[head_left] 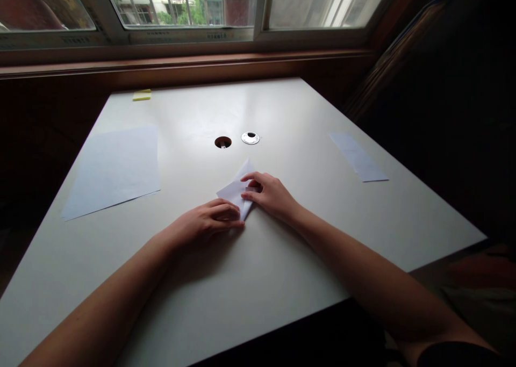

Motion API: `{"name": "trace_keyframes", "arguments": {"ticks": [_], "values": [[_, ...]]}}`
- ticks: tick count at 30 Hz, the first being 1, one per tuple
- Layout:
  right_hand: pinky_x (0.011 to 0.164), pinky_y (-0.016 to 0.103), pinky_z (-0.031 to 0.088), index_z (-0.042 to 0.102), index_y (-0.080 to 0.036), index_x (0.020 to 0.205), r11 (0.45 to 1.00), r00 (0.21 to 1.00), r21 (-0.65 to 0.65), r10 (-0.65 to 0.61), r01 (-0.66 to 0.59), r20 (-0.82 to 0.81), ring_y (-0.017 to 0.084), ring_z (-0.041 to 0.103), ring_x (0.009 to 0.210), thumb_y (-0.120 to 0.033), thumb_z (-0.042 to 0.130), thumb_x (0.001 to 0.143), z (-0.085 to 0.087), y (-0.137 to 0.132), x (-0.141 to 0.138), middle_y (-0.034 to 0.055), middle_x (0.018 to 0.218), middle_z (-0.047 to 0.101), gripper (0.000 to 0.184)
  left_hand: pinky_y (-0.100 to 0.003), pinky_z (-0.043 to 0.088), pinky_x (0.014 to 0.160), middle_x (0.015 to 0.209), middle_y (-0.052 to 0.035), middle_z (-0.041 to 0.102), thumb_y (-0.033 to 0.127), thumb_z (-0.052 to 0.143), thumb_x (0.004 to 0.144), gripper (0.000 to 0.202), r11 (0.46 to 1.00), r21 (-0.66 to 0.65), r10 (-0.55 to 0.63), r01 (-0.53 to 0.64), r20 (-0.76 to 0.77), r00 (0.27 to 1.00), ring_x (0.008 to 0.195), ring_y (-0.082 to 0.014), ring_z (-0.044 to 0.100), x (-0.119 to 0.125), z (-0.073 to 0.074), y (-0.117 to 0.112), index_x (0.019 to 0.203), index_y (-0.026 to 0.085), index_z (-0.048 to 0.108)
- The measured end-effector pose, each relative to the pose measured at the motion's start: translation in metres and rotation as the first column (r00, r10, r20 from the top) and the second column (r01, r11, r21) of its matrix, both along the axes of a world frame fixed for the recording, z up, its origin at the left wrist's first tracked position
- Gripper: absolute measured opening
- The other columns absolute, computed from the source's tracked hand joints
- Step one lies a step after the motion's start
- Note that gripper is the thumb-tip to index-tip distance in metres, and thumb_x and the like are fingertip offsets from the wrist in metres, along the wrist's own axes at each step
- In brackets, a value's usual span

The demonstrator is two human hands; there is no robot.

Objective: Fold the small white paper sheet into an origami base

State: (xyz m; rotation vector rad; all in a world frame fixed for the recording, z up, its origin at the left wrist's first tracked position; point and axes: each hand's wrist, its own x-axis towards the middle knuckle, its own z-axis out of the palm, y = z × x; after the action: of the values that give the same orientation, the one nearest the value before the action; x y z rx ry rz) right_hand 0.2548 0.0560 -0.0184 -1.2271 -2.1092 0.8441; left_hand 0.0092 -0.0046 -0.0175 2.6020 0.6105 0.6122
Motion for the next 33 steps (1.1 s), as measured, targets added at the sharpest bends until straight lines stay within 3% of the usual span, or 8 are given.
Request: {"name": "trace_keyframes", "arguments": {"ticks": [8, 13, 17, 26, 33], "values": [[0.084, 0.032, 0.048, 0.068, -0.029, 0.110, 0.999, 1.000, -0.043, 0.015, -0.016, -0.022, 0.017, 0.063, 0.089, -0.029, 0.076, 0.079, -0.0015, 0.0010, 0.0018, 0.0009, 0.092, 0.067, 0.032, -0.035, 0.053, 0.100, 0.126, -0.0100, 0.061, 0.010, 0.052, 0.095, 0.042, 1.000, 0.013, -0.002, 0.003, -0.036, 0.999, 0.122, -0.0211, 0.055, -0.0001, 0.0033, -0.0013, 0.131, 0.029, 0.062], [0.083, 0.032, 0.048, 0.069, -0.029, 0.109, 0.999, 1.000, -0.031, 0.009, -0.009, -0.022, 0.017, 0.062, 0.088, -0.028, 0.076, 0.079, -0.0009, 0.0004, 0.0005, 0.0006, 0.091, 0.066, 0.031, -0.036, 0.053, 0.101, 0.127, -0.0112, 0.060, 0.008, 0.048, 0.095, 0.049, 0.996, 0.079, 0.036, -0.031, -0.065, 0.997, 0.121, -0.0207, 0.055, 0.0017, 0.0031, -0.0022, 0.139, 0.027, 0.055], [0.082, 0.031, 0.048, 0.069, -0.028, 0.109, 1.000, 0.999, 0.003, 0.022, -0.022, -0.030, 0.017, 0.062, 0.087, -0.027, 0.075, 0.080, -0.0011, 0.0004, 0.0002, 0.0005, 0.089, 0.065, 0.029, -0.036, 0.052, 0.103, 0.134, -0.0107, 0.057, 0.009, 0.048, 0.095, 0.046, 0.993, 0.112, 0.057, -0.048, -0.082, 0.995, 0.123, -0.0215, 0.055, 0.0030, 0.0019, -0.0024, 0.136, 0.026, 0.057], [0.081, 0.029, 0.047, 0.069, -0.026, 0.106, 0.996, 0.994, 0.051, 0.079, -0.076, -0.076, 0.016, 0.061, 0.085, -0.021, 0.072, 0.081, -0.0033, 0.0026, -0.0037, 0.0002, 0.090, 0.067, 0.025, -0.036, 0.053, 0.105, 0.128, -0.0085, 0.063, 0.016, 0.052, 0.097, 0.042, 0.998, 0.056, 0.033, -0.032, -0.023, 0.999, 0.126, -0.0201, 0.054, 0.0039, 0.0003, -0.0003, 0.137, 0.029, 0.057], [0.081, 0.029, 0.047, 0.068, -0.025, 0.104, 0.996, 0.995, 0.023, 0.084, -0.083, -0.058, 0.016, 0.061, 0.086, -0.022, 0.072, 0.081, -0.0029, 0.0041, -0.0042, -0.0001, 0.091, 0.067, 0.024, -0.036, 0.051, 0.107, 0.131, -0.0089, 0.059, 0.016, 0.050, 0.098, 0.042, 0.998, 0.054, 0.034, -0.030, -0.070, 0.997, 0.126, -0.0204, 0.052, 0.0027, -0.0014, -0.0002, 0.138, 0.029, 0.056]]}}
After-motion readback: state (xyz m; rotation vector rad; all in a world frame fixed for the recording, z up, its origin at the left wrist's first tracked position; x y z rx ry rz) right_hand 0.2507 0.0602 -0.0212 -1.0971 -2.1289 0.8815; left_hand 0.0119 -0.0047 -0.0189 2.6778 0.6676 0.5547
